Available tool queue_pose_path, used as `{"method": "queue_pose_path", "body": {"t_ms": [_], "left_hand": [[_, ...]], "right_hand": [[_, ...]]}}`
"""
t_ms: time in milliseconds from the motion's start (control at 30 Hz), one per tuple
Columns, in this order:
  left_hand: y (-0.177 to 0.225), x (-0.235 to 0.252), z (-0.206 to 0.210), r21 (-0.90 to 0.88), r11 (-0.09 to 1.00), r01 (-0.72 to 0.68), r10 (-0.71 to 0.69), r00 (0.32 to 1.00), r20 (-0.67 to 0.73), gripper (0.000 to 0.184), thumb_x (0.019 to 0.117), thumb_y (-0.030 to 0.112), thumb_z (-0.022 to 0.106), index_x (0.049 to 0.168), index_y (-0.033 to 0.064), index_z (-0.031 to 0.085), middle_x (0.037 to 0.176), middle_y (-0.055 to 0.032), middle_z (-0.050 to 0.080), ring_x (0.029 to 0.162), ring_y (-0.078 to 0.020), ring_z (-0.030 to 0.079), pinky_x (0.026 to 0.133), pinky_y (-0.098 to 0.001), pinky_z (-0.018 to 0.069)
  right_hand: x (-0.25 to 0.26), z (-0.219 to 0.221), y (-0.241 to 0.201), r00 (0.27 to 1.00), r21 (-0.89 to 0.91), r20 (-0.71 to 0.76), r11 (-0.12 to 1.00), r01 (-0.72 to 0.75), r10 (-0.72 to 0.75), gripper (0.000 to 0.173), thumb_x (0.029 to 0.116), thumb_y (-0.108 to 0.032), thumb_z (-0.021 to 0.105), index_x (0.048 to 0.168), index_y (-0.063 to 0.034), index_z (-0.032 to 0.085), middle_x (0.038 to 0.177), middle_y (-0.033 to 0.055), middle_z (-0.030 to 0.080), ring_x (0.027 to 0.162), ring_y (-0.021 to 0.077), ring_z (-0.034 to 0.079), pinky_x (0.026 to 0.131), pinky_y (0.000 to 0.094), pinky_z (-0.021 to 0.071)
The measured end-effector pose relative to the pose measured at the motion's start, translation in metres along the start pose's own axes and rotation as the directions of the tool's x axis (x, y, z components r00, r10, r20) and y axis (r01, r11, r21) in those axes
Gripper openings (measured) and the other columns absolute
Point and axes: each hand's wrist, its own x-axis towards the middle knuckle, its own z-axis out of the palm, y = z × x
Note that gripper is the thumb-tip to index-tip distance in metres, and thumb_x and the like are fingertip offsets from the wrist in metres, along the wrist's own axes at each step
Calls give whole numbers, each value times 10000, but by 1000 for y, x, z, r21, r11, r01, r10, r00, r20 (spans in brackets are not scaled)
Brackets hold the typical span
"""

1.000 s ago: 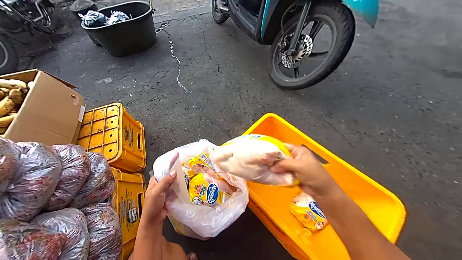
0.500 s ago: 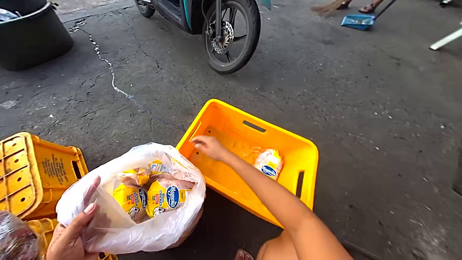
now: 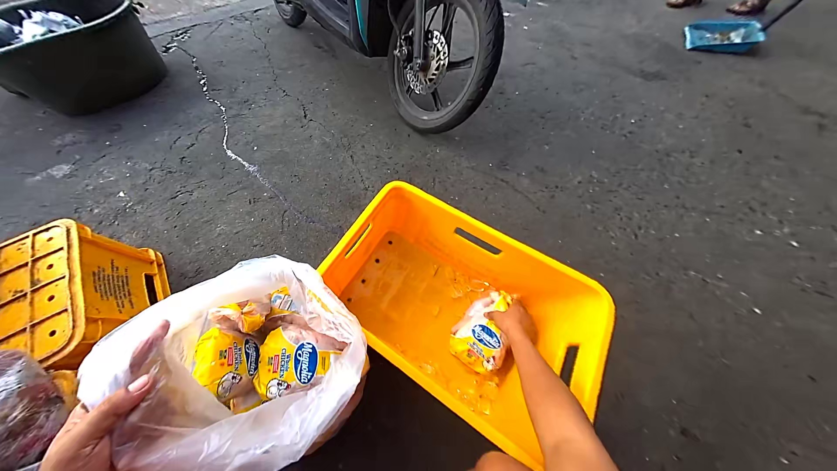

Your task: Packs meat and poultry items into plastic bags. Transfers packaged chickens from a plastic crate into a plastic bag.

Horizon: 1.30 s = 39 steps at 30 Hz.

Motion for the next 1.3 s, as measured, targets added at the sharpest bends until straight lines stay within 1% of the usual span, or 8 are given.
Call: {"method": "queue_pose_path", "body": {"t_ms": [333,467,567,733,867,967,1100,1300], "left_hand": [[22,-14,37,-76,966,245,-255,948,-188,216,1022,36,385,945,88,580,573,28,579,406,2,484,384,-141,424],[21,-17,40,-116,963,243,-263,939,-223,159,1004,14,433,1007,63,584,698,-1,668,554,-30,628,513,-181,541],[23,-19,41,-147,962,229,-261,930,-257,143,990,2,454,1021,51,585,730,-16,683,588,-50,650,535,-200,556],[27,-28,27,-187,966,180,-225,940,-257,225,985,20,424,1106,42,613,800,-32,726,649,-69,692,570,-223,582],[28,-39,-8,-173,975,136,-182,941,-285,350,979,45,393,1239,46,627,870,-25,737,619,-44,663,532,-201,558],[26,-47,-27,-179,979,100,-155,930,-332,399,957,70,386,1250,57,657,859,4,734,563,-6,621,479,-160,514],[21,-41,-26,-200,976,86,-143,945,-295,420,979,67,359,1282,52,650,926,11,747,527,15,582,467,-135,490],[19,-28,-26,-169,979,112,-166,921,-352,362,1078,173,349,1299,71,617,1014,10,761,818,-46,725,698,-217,615]], "right_hand": [[-149,-60,-88,802,144,-1,794,591,-597,503,854,-129,802,1272,81,618,1158,317,670,1120,462,643,983,674,453],[-221,-126,-130,482,379,-335,353,856,-810,466,780,-168,792,1177,0,615,985,-12,692,882,-27,667,818,208,580],[-275,-128,-169,295,512,-327,94,854,-898,478,769,-153,818,1189,-46,616,1016,-74,711,914,-38,686,820,202,611],[-346,10,-200,57,570,232,183,801,-971,571,859,-226,774,1305,83,594,1082,193,719,1015,261,704,939,470,559],[-360,85,-183,-256,513,776,340,788,-576,419,1065,-126,500,1435,71,481,1371,274,592,1285,364,584,1116,523,420],[-335,37,-186,-17,408,523,232,883,-852,364,1015,-133,566,1345,14,612,1386,230,594,1334,361,542,1140,513,411],[-284,22,-224,475,33,360,519,854,-803,733,946,-391,700,1501,14,444,1528,274,426,1398,446,434,1112,581,404],[-308,64,-216,597,104,206,624,775,-775,336,1030,-59,485,1320,84,579,1280,253,647,1223,374,629,1027,496,508]]}}
